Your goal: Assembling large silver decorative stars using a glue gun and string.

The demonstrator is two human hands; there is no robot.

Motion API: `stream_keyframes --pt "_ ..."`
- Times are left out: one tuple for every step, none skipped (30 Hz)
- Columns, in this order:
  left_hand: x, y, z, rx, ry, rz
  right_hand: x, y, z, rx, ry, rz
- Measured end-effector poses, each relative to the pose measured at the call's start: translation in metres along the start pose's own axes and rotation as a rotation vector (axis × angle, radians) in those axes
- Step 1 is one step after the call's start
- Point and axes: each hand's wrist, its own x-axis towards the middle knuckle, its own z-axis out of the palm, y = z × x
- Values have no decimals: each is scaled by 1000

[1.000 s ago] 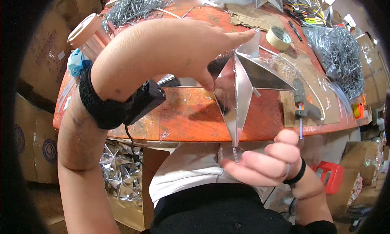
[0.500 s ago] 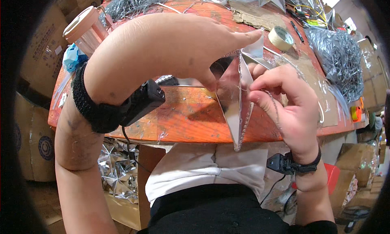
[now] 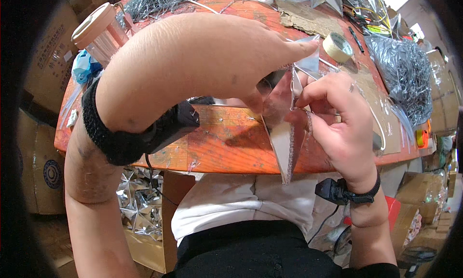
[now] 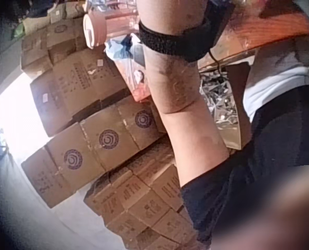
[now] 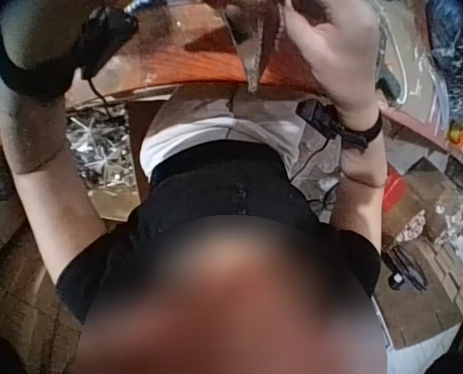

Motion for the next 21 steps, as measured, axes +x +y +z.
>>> stream_keyframes --pt "0 -3 2 -1 0 -2 0 2 1 1 -2 -1" --pt "-1 -7 4 42 37 57 1 4 2 69 -7 34" --pt "-1 -9 4 86 77 123 1 4 2 130 -10 71" --pt "-1 -7 3 87 80 126 1 4 1 125 -9 70" --pt "-1 -4 2 53 54 72 3 3 1 287 31 119" --pt "-2 -2 1 18 27 17 4 3 2 451 70 168" --pt "-1 -1 1 19 29 17 4 5 -1 387 67 151" --pt "-1 -1 0 -8 20 14 6 7 -1 385 67 149" --pt "-2 0 -2 -35 11 8 10 10 -1 327 105 127" --pt "-4 2 -4 -33 14 4 12 11 -1 269 144 104" --pt "-6 5 -7 -56 -10 -26 13 8 0 269 143 99" --pt "-5 6 -8 -82 -29 -48 14 5 0 266 128 179" --pt "-5 5 -7 -81 -21 -45 16 4 0 262 113 259" --pt "-3 3 -5 -98 -14 -39 17 7 1 255 113 255" --pt "-5 2 -3 -114 -11 -38 18 11 5 223 146 190" --pt "-5 0 -1 -113 -9 -40 19 13 7 191 178 124" --pt "-4 -3 0 -79 21 -4 20 12 6 191 177 122" --pt "-4 -5 1 -46 49 31 22 9 4 140 164 104" --pt "-4 -4 1 -47 50 29 24 8 4 88 151 86" --pt "-4 -3 1 -48 40 9 24 10 6 89 150 86" --pt "-4 -2 0 -48 32 -12 24 13 9 99 174 48"
